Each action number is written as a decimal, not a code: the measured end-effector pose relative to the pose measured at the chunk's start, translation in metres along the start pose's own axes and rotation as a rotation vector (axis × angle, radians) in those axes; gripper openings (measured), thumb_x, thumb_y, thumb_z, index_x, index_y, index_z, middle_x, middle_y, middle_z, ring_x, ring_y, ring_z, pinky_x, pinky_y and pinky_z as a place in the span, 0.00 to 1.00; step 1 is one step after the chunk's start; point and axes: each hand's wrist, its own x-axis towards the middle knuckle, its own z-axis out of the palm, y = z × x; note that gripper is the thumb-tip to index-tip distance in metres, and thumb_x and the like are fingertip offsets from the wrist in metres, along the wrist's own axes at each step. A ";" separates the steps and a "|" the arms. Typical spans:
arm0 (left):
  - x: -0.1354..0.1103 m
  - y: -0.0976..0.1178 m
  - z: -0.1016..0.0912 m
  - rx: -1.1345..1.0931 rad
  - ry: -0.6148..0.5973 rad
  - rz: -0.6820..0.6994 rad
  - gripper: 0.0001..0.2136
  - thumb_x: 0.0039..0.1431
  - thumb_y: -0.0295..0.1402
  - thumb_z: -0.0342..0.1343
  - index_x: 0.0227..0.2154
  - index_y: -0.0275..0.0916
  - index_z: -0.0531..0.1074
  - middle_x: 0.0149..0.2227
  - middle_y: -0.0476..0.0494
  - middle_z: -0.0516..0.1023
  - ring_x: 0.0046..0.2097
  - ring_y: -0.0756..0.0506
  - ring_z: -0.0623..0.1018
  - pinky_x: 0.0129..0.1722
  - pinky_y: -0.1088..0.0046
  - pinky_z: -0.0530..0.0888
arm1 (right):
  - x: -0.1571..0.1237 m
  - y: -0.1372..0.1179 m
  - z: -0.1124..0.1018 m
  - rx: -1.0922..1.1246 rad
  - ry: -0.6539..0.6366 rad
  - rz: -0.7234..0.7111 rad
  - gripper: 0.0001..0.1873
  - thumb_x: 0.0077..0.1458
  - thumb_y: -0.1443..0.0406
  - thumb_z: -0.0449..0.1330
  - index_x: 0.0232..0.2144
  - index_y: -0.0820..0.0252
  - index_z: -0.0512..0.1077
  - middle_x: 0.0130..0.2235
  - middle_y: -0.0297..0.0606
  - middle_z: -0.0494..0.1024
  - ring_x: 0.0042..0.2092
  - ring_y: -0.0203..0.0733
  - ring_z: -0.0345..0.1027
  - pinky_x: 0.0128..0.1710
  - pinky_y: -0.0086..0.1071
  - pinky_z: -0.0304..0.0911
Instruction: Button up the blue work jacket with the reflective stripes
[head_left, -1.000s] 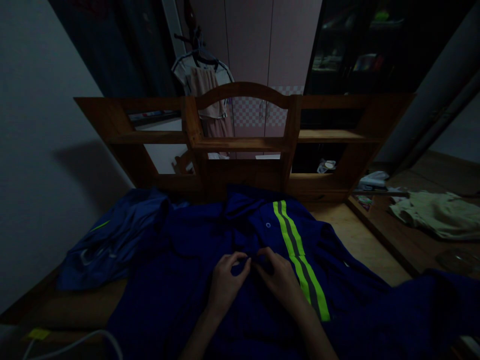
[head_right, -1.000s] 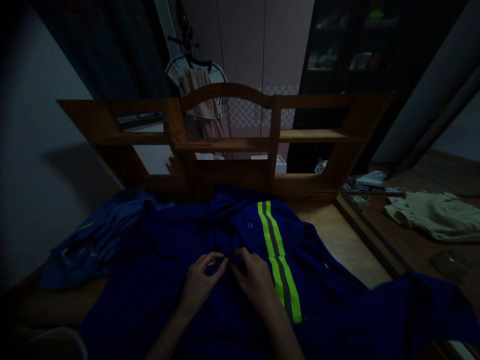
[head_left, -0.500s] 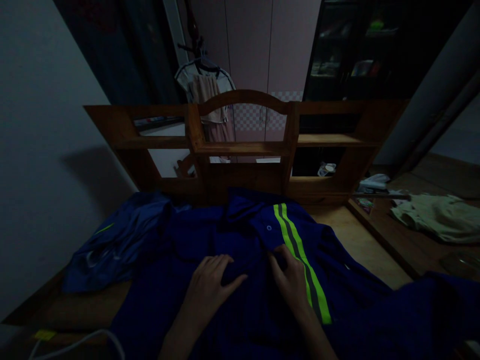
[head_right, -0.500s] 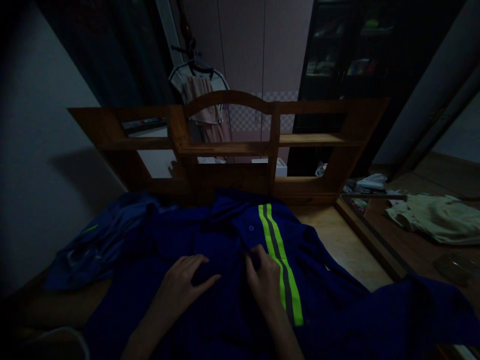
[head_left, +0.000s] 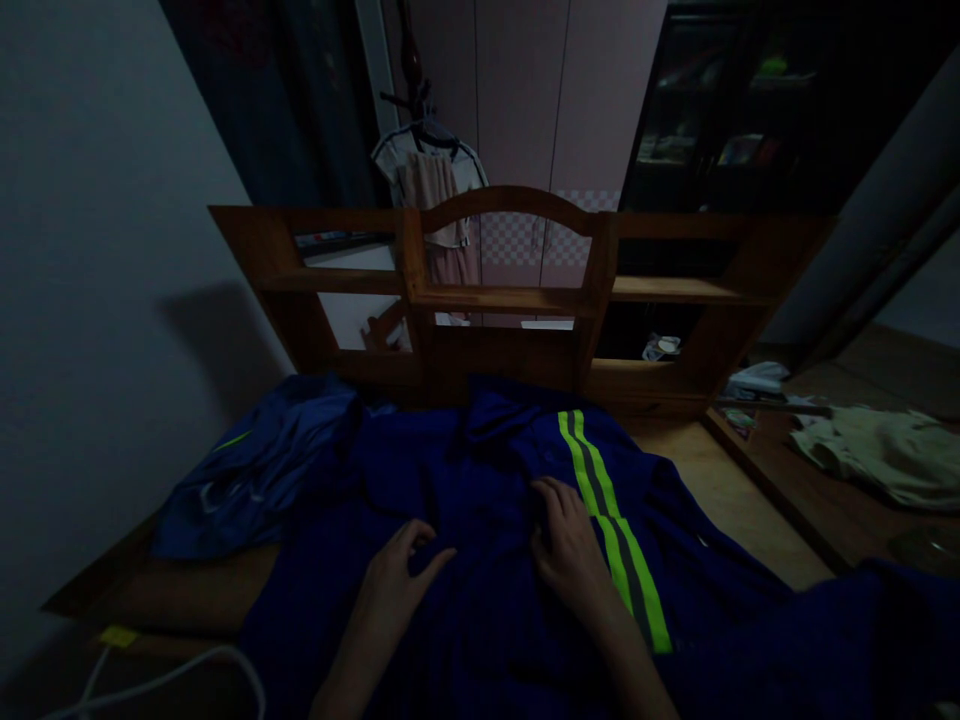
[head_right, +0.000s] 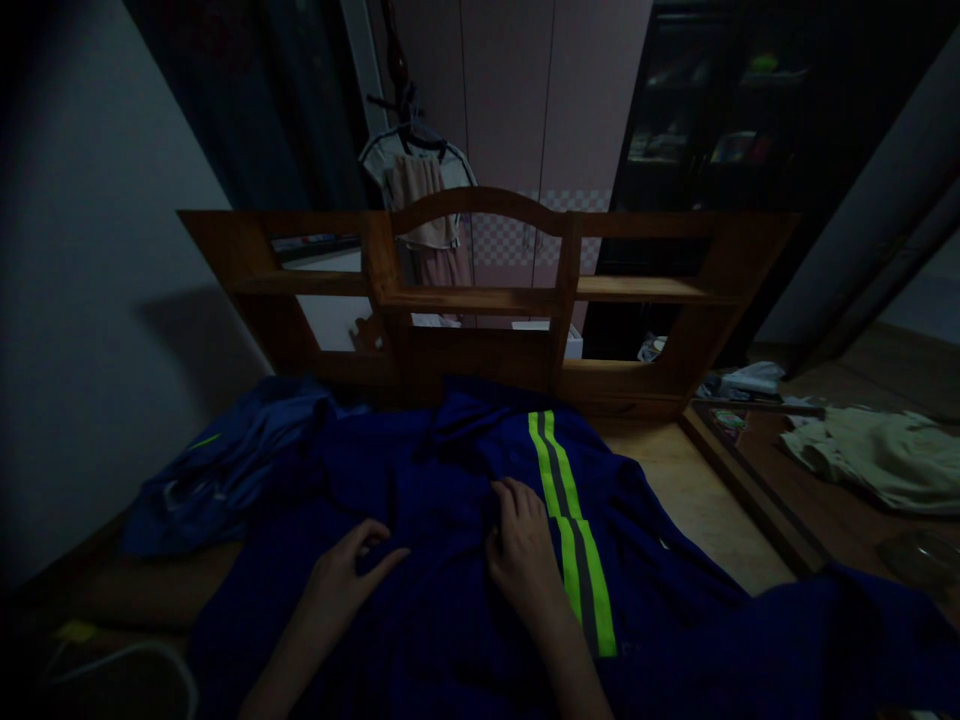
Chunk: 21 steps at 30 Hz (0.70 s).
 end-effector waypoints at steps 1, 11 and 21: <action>-0.002 -0.001 0.001 -0.037 0.003 -0.038 0.13 0.53 0.46 0.55 0.33 0.41 0.66 0.35 0.47 0.73 0.40 0.44 0.75 0.41 0.68 0.71 | 0.003 -0.009 -0.002 0.019 -0.028 -0.065 0.29 0.48 0.74 0.51 0.55 0.60 0.59 0.58 0.44 0.60 0.60 0.49 0.50 0.59 0.46 0.48; -0.007 0.002 0.003 -0.387 0.025 -0.123 0.10 0.55 0.39 0.53 0.38 0.42 0.70 0.41 0.47 0.75 0.46 0.45 0.74 0.49 0.68 0.70 | 0.014 -0.058 0.032 0.203 -0.212 -0.113 0.06 0.54 0.68 0.54 0.37 0.57 0.67 0.37 0.36 0.72 0.43 0.42 0.64 0.52 0.42 0.54; -0.003 0.007 -0.019 -0.635 -0.277 -0.155 0.15 0.53 0.41 0.57 0.39 0.38 0.72 0.42 0.42 0.75 0.47 0.42 0.74 0.49 0.67 0.68 | 0.011 -0.054 0.028 0.417 -0.252 -0.083 0.04 0.56 0.67 0.56 0.36 0.56 0.68 0.38 0.33 0.73 0.44 0.39 0.65 0.51 0.36 0.53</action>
